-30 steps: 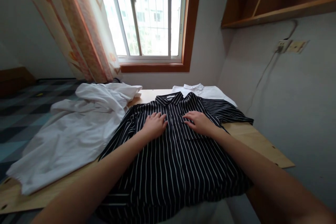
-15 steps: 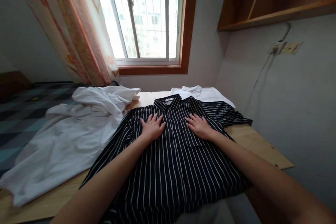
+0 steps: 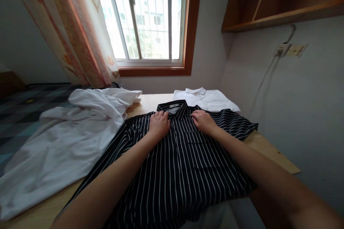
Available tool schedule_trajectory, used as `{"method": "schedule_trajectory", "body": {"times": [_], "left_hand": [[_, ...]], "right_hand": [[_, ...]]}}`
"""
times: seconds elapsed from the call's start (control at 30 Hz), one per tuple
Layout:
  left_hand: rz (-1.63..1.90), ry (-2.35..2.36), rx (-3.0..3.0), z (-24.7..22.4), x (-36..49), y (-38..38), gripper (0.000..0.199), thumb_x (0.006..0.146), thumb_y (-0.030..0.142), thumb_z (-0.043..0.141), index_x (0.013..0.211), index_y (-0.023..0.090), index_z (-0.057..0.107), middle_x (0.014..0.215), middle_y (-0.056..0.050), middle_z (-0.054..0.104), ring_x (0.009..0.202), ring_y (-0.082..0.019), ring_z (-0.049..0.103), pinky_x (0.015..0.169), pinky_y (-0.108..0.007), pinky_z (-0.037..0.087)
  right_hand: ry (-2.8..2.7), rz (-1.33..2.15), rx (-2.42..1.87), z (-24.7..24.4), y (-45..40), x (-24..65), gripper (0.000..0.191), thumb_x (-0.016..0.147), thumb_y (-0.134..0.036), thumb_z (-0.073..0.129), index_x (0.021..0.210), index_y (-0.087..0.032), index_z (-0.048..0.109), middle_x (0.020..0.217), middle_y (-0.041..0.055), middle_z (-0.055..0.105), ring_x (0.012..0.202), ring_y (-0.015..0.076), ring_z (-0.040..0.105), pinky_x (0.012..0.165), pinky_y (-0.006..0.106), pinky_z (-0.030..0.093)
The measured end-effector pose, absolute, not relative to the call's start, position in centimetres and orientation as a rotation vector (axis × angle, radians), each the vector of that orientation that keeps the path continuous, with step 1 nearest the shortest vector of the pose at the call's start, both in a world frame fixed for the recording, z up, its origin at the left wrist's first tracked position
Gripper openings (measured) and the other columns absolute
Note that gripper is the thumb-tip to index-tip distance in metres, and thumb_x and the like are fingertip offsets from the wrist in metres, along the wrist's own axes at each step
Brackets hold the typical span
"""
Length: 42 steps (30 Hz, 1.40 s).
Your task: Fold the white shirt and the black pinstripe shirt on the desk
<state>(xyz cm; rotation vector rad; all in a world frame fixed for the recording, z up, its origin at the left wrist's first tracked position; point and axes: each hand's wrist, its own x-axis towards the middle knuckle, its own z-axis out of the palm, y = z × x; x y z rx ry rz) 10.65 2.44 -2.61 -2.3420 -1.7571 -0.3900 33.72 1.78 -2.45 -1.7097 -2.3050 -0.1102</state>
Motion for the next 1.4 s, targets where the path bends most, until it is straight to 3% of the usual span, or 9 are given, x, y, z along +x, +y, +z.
{"method": "schedule_trajectory", "body": {"times": [0.17, 0.37, 0.5, 0.6, 0.7, 0.97, 1.17, 1.4], "left_hand": [[-0.476, -1.954, -2.309, -5.2, 10.3, 4.7, 0.045, 0.094, 0.033, 0.044, 0.133, 0.013, 0.052, 0.143, -0.016, 0.052, 0.134, -0.029, 0.044, 0.111, -0.040, 0.033], [-0.432, -1.965, -2.391, -5.7, 9.0, 6.2, 0.051, 0.096, 0.042, 0.042, 0.140, 0.018, 0.051, 0.152, -0.013, 0.045, 0.142, -0.031, 0.035, 0.116, -0.045, 0.027], [-0.589, -1.885, -2.357, -5.0, 9.2, 6.5, 0.047, 0.096, 0.045, 0.044, 0.131, 0.017, 0.058, 0.139, -0.014, 0.056, 0.131, -0.030, 0.047, 0.110, -0.043, 0.037], [-0.648, -1.908, -2.152, -3.8, 8.4, 6.8, 0.037, 0.095, 0.027, 0.041, 0.121, 0.015, 0.064, 0.122, -0.015, 0.063, 0.117, -0.029, 0.056, 0.099, -0.041, 0.045], [-0.544, -1.994, -2.073, -2.3, 6.4, 7.6, 0.039, 0.090, 0.015, 0.040, 0.121, 0.013, 0.064, 0.121, -0.016, 0.062, 0.109, -0.028, 0.061, 0.092, -0.037, 0.049], [-0.456, -2.093, -2.248, -2.5, 3.6, 10.5, 0.030, 0.089, 0.032, 0.056, 0.111, 0.017, 0.070, 0.115, -0.012, 0.069, 0.105, -0.025, 0.065, 0.091, -0.032, 0.050], [-0.568, -2.177, -2.176, -3.7, 4.1, 11.0, 0.031, 0.088, 0.037, 0.058, 0.111, 0.021, 0.071, 0.110, -0.012, 0.067, 0.098, -0.026, 0.066, 0.085, -0.034, 0.052], [-0.578, -2.190, -2.133, -3.0, 4.7, 11.4, 0.025, 0.088, 0.038, 0.058, 0.098, 0.022, 0.074, 0.110, -0.010, 0.066, 0.097, -0.026, 0.066, 0.083, -0.034, 0.052]], "right_hand": [[-2.182, -0.293, -1.791, -3.8, 6.5, 35.0, 0.038, 0.092, -0.015, 0.046, 0.124, -0.015, 0.066, 0.141, 0.0118, 0.055, 0.133, 0.0252, 0.043, 0.110, 0.037, 0.033], [-1.943, -0.169, -2.074, -4.5, 8.8, 36.8, 0.035, 0.094, -0.027, 0.046, 0.120, -0.018, 0.067, 0.124, 0.0129, 0.065, 0.118, 0.0277, 0.054, 0.097, 0.039, 0.041], [-1.868, -0.178, -2.062, -3.9, 9.6, 35.1, 0.039, 0.093, -0.028, 0.046, 0.127, -0.019, 0.063, 0.127, 0.0131, 0.063, 0.119, 0.0278, 0.053, 0.098, 0.040, 0.039], [-1.910, -0.176, -2.049, -3.1, 10.2, 33.1, 0.038, 0.094, -0.030, 0.044, 0.120, -0.018, 0.068, 0.124, 0.0143, 0.064, 0.118, 0.0288, 0.053, 0.099, 0.041, 0.038], [-1.919, -0.128, -2.057, -2.7, 10.8, 31.7, 0.039, 0.094, -0.029, 0.041, 0.111, -0.018, 0.073, 0.118, 0.0146, 0.067, 0.114, 0.0288, 0.056, 0.096, 0.040, 0.040], [-1.908, 0.200, -2.023, -3.6, 11.8, 32.4, 0.035, 0.083, -0.030, 0.054, 0.110, -0.030, 0.075, 0.112, 0.0034, 0.073, 0.109, 0.0244, 0.062, 0.085, 0.031, 0.046], [-1.950, -0.016, -2.028, -4.1, 11.3, 33.2, 0.029, 0.088, -0.039, 0.058, 0.108, -0.029, 0.075, 0.116, 0.0071, 0.069, 0.113, 0.0281, 0.055, 0.090, 0.039, 0.044], [-2.008, -0.328, -1.922, -3.7, 10.9, 31.7, 0.033, 0.095, -0.022, 0.042, 0.101, -0.016, 0.074, 0.110, 0.0170, 0.065, 0.111, 0.0305, 0.051, 0.094, 0.044, 0.040]]}}
